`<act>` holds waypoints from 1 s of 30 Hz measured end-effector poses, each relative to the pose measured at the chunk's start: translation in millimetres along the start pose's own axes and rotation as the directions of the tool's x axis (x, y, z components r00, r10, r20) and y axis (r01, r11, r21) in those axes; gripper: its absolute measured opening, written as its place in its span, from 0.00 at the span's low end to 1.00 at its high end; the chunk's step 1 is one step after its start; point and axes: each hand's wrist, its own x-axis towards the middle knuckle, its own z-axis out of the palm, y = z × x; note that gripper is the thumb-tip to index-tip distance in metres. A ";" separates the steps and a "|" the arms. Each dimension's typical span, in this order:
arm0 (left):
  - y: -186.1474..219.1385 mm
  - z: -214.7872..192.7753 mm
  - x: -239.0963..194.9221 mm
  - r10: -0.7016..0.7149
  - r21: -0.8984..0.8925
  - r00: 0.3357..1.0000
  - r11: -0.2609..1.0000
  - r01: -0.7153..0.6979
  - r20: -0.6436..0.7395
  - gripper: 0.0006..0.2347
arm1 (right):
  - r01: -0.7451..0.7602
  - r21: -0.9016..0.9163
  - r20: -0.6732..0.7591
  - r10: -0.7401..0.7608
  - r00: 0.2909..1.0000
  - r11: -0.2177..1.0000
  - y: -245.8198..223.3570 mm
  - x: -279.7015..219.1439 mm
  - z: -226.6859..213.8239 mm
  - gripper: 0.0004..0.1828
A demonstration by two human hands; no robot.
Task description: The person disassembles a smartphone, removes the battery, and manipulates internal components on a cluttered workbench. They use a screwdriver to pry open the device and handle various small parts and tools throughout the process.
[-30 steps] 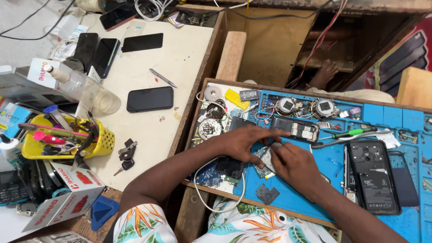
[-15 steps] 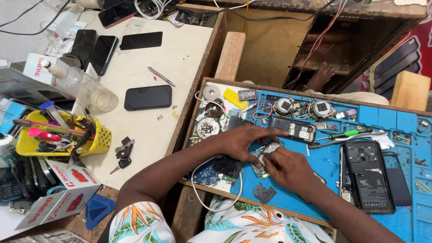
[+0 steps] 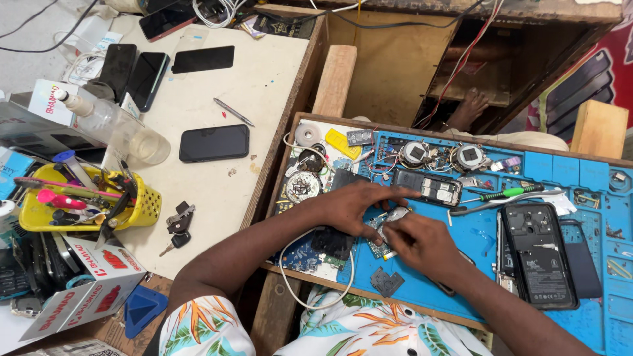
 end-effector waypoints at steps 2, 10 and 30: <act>-2.6 1.5 -1.9 0.011 -0.019 1.000 1.000 -0.011 0.000 0.46 | -0.027 0.029 -0.061 0.029 0.998 0.999 1.0 0.7 -1.8 0.08; -11.6 4.7 -3.5 0.020 0.024 1.000 1.000 -0.020 -0.013 0.44 | -0.073 0.014 -0.169 0.074 0.983 0.997 -4.6 4.7 -7.0 0.08; -25.0 9.2 -6.0 -0.008 0.091 1.000 0.996 0.009 -0.005 0.44 | -0.067 -0.011 -0.213 0.063 0.975 0.998 1.7 3.8 -11.0 0.06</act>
